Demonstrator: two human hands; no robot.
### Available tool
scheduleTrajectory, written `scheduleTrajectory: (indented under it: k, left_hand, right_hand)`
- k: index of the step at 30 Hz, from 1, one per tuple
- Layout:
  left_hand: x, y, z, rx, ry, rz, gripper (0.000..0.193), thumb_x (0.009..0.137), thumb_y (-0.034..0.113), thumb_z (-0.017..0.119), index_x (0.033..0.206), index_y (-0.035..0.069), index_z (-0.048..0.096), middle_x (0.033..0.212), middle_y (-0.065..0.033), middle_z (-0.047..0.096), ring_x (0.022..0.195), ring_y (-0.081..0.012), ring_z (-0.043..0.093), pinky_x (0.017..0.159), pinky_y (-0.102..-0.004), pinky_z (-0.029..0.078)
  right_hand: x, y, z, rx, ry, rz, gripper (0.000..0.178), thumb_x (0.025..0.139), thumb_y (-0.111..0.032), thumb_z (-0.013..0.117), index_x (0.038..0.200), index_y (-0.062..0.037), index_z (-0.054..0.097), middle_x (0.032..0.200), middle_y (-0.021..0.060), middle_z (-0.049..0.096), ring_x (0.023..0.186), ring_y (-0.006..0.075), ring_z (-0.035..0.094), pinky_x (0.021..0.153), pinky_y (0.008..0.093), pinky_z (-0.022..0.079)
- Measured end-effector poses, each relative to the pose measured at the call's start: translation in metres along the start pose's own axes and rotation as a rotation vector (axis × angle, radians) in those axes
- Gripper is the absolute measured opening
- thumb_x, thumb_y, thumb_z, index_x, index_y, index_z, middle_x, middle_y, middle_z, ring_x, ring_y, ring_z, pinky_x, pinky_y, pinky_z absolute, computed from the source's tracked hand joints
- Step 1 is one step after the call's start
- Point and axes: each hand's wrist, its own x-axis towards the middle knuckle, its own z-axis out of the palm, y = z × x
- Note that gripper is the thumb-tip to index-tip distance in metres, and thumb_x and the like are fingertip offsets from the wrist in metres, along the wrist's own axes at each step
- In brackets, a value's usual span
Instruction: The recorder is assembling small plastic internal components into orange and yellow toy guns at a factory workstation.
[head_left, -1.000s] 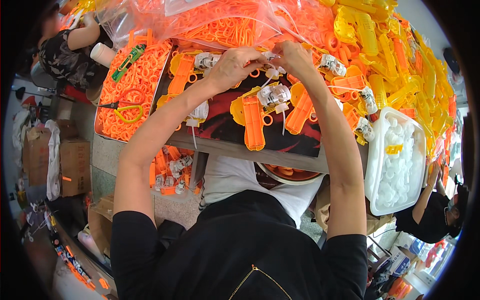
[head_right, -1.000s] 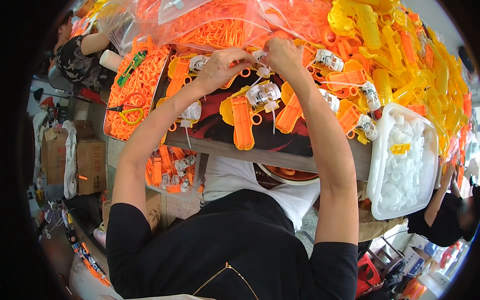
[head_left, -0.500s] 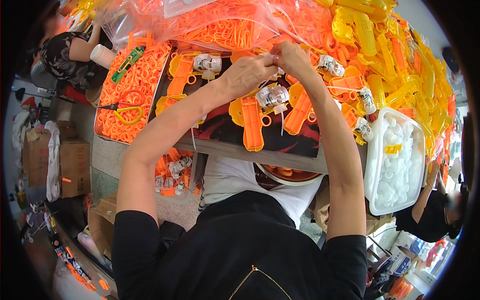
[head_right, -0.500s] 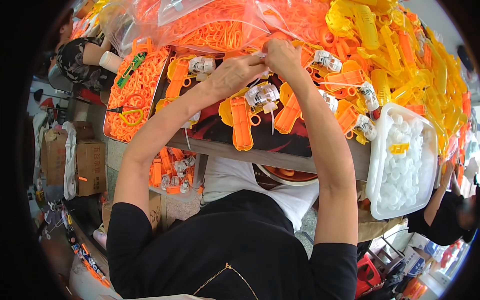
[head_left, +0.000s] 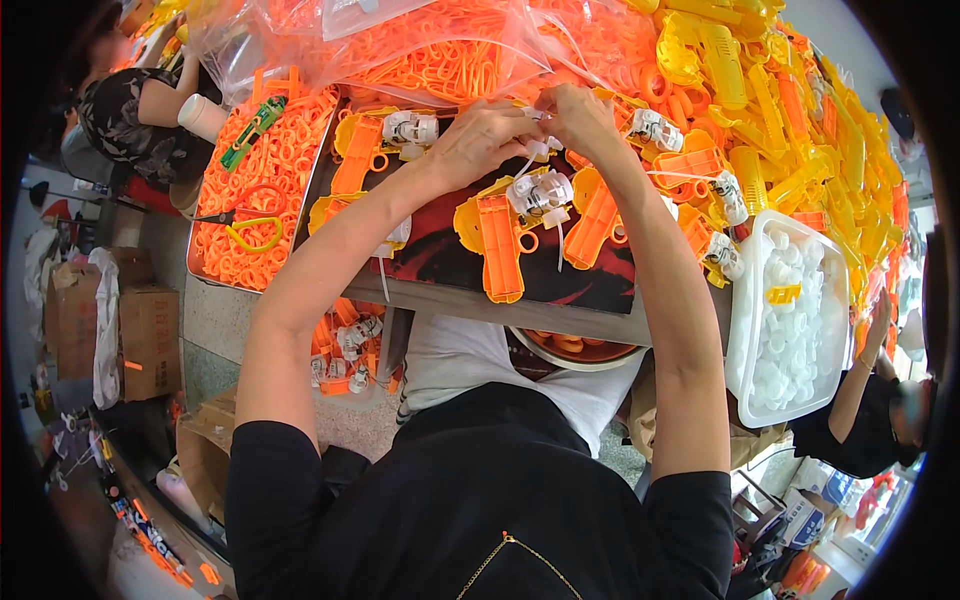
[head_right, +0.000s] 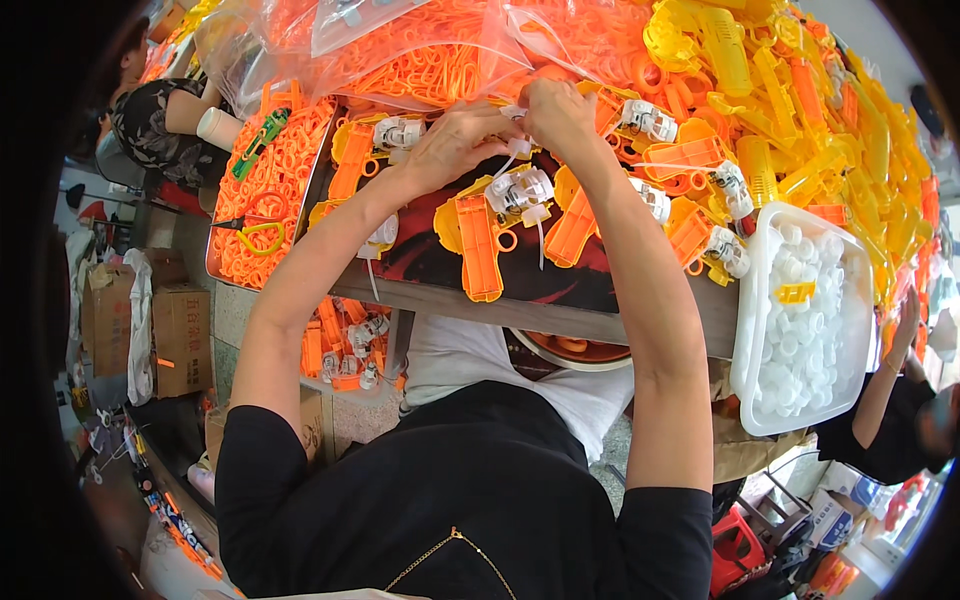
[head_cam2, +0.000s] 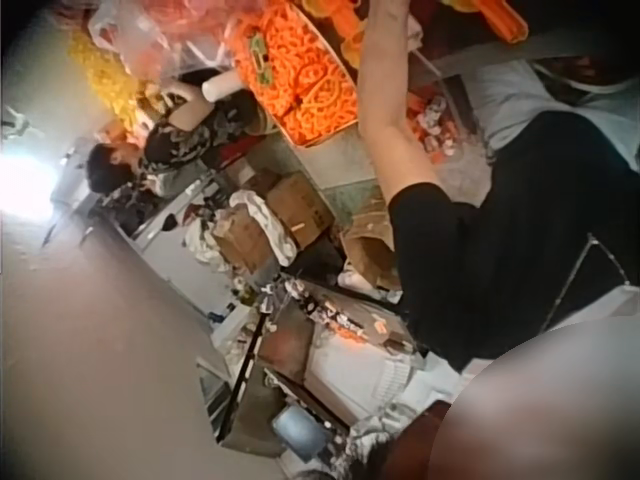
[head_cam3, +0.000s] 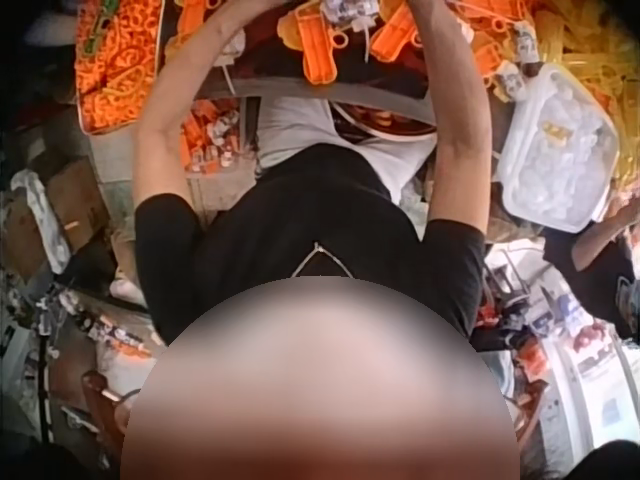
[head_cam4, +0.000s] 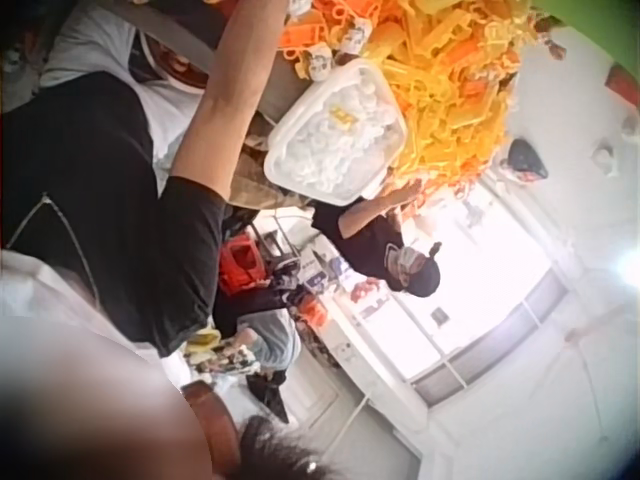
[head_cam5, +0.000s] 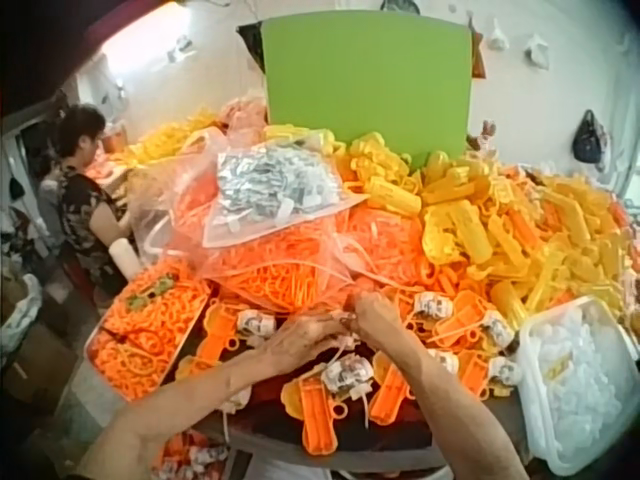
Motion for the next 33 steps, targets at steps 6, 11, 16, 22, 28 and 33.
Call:
scheduleTrajectory:
  k: [6,11,16,22,28,33]
  left_hand:
    - [-0.006,0.003,0.006,0.071,0.069,0.003,0.023,0.083,0.01,0.07,0.105,0.007,0.067,0.099,-0.0038,0.068,0.1,-0.025,0.064,0.09,-0.0403,0.047]
    - [-0.011,0.001,0.011,0.2,0.104,0.108,0.018,0.085,0.012,0.07,0.103,0.009,0.068,0.102,-0.0041,0.066,0.1,-0.0243,0.064,0.09,-0.0403,0.047]
    - [-0.011,-0.003,0.009,0.194,0.074,0.097,0.018,0.086,0.012,0.071,0.103,0.008,0.07,0.099,-0.0054,0.067,0.096,-0.0251,0.064,0.089,-0.0399,0.048]
    - [-0.01,0.002,0.01,0.193,0.151,0.139,0.019,0.086,0.011,0.072,0.104,0.006,0.07,0.095,-0.0059,0.068,0.09,-0.0255,0.065,0.087,-0.0386,0.05]
    - [-0.01,-0.001,0.012,0.343,0.048,0.222,0.02,0.086,0.009,0.066,0.106,0.009,0.07,0.098,-0.0037,0.067,0.093,-0.0226,0.065,0.088,-0.0367,0.051]
    - [-0.004,0.003,0.009,0.415,0.032,0.296,0.019,0.087,0.01,0.064,0.105,0.012,0.069,0.097,-0.0027,0.065,0.094,-0.0209,0.064,0.084,-0.036,0.053]
  right_hand:
    - [-0.002,-0.001,0.0,-0.003,-0.001,0.004,0.035,0.073,-0.026,0.078,0.103,-0.0098,0.074,0.101,0.0121,0.074,0.105,0.0325,0.067,0.096,0.0561,0.04]
    - [-0.005,-0.003,-0.001,-0.007,0.038,0.004,0.034,0.074,-0.026,0.078,0.103,-0.0102,0.074,0.102,0.012,0.074,0.105,0.0322,0.066,0.095,0.0562,0.04]
    - [-0.008,-0.003,0.0,-0.009,0.051,-0.026,0.037,0.075,-0.029,0.079,0.104,-0.008,0.073,0.101,0.0129,0.073,0.105,0.0323,0.066,0.094,0.0531,0.041]
    - [-0.006,-0.002,-0.004,0.01,-0.013,0.009,0.038,0.074,-0.029,0.078,0.105,-0.0072,0.072,0.104,0.0129,0.073,0.107,0.0317,0.065,0.093,0.0513,0.042]
    - [-0.008,-0.004,-0.002,-0.012,0.025,-0.031,0.039,0.075,-0.027,0.075,0.109,-0.0081,0.071,0.108,0.0122,0.072,0.11,0.0309,0.064,0.094,0.0508,0.042]
    - [-0.007,-0.004,-0.002,-0.011,-0.002,-0.019,0.039,0.075,-0.024,0.073,0.11,-0.0071,0.071,0.109,0.0118,0.072,0.111,0.0305,0.064,0.095,0.0497,0.043]
